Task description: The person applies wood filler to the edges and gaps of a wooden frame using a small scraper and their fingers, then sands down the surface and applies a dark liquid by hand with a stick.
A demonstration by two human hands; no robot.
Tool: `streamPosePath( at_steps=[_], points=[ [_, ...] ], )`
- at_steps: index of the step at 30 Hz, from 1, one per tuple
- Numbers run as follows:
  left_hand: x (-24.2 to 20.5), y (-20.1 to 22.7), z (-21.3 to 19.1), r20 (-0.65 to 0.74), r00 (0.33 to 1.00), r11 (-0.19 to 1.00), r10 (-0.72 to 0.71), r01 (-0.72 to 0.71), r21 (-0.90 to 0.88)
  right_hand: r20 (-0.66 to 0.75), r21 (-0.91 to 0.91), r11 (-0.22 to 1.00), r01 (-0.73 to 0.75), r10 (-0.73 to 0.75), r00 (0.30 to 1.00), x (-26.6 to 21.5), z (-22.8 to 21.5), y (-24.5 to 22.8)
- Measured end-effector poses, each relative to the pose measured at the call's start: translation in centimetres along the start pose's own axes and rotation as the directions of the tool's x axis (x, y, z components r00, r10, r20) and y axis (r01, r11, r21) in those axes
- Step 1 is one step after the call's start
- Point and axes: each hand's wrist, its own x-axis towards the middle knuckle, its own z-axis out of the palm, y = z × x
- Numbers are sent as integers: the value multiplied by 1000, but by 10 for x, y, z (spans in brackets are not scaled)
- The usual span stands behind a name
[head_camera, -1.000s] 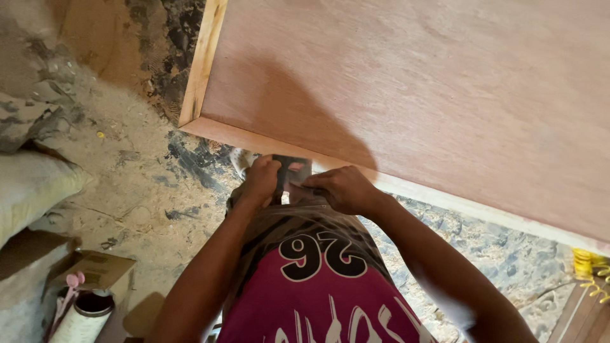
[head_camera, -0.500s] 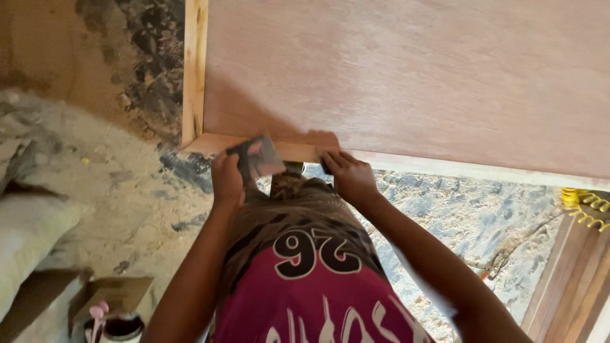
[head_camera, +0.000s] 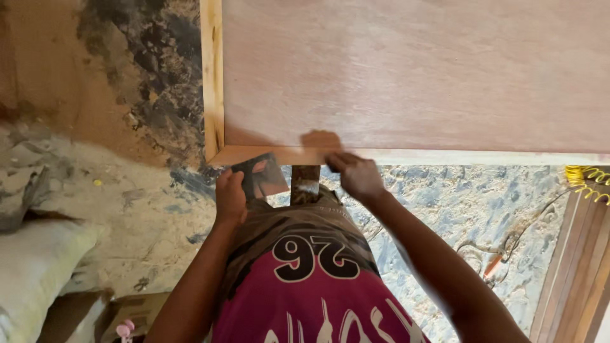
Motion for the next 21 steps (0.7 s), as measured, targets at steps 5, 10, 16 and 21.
streamPosePath(
  at_steps=[5,10,16,21],
  points=[
    [11,-17,-15,-25,998,997,-54,53,-53,-176,2,999,-42,42,984,9,10,-16],
    [3,3,-25,14,996,994,-84,83,71,171,90,974,-208,190,967,3,8,-13],
    [0,19,-20,40,995,995,-95,95,-9,-64,-57,998,-12,8,998,-14,21,-3],
    [-5,11,-6,8,996,996,-93,93,2,-248,-19,998,-51,45,968,-25,25,-9]
  ],
)
